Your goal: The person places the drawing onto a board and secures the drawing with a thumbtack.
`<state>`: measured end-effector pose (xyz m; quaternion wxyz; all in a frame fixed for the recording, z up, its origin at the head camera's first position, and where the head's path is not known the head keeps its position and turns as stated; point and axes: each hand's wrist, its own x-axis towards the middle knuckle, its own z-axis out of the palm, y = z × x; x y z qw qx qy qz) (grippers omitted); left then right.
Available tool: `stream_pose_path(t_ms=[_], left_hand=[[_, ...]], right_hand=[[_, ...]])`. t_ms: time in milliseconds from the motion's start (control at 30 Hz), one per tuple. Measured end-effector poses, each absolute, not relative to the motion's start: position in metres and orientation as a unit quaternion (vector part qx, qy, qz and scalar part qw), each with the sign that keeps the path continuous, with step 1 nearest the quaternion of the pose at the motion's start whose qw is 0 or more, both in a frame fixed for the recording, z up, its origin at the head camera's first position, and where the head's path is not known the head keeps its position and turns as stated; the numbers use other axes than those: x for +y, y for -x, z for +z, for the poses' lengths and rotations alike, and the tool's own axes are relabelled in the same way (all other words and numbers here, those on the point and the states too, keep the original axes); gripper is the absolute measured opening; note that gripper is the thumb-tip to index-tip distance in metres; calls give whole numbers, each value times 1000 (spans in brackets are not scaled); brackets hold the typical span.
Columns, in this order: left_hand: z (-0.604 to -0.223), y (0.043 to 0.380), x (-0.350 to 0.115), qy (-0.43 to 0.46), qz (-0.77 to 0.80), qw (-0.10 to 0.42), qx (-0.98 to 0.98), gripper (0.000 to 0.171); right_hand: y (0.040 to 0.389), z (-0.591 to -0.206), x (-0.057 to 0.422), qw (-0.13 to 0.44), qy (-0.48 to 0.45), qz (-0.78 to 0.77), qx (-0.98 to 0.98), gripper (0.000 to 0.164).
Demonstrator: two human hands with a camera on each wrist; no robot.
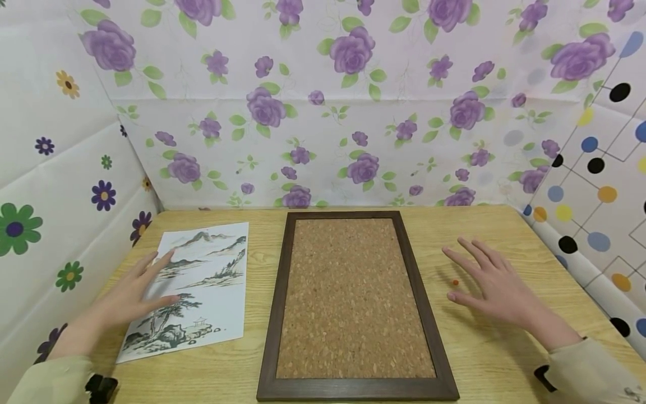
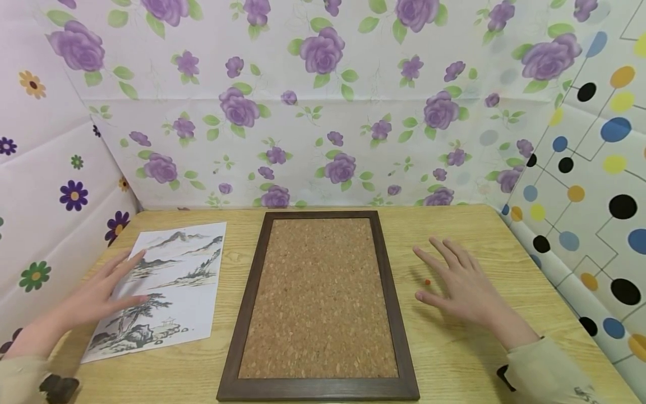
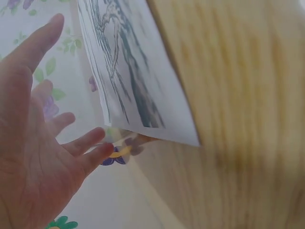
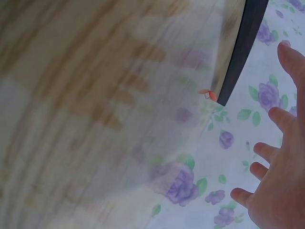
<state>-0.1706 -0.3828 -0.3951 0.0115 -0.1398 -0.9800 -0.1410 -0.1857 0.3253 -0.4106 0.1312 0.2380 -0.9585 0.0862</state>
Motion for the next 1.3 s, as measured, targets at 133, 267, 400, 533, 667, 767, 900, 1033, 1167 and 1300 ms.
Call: stream_pose_path(t_ms=[133,267,400,533,667,767,900,1033,1167,1300], left_hand=[[-399,170,-386,124,-157,1,-980,106],[-402,169,-389,109,-165,-9,-980,108],[-404,169,-391,99,-156,-16,-983,113],[-406,170,-391,85,-135,-26,-987,118],[-406,172,-390,67,-130,-35,-989,122],[-405,174,-389,56,-135,-43,-988,123],[-400,175,-389,37,-150,-59,-986,123],[-399,174,-392,33,-182,-65,-981,117],[-400,173,-397,51,-200,-60,-977,104],[-401,173,-403,60,-207,-63,-974,97]], right_hand=[[186,-412,326,139,-240,88,-957,86],[187,-413,326,146,-244,88,-955,86],[187,-415,326,143,-248,95,-953,86],[188,-416,326,135,-246,103,-954,85],[188,-418,326,129,-242,108,-956,84],[188,-417,326,127,-242,109,-956,83],[187,-416,326,123,-245,111,-955,82],[187,-415,326,117,-243,117,-956,80],[188,-416,327,114,-243,121,-956,80],[188,-415,328,108,-244,128,-955,79]])
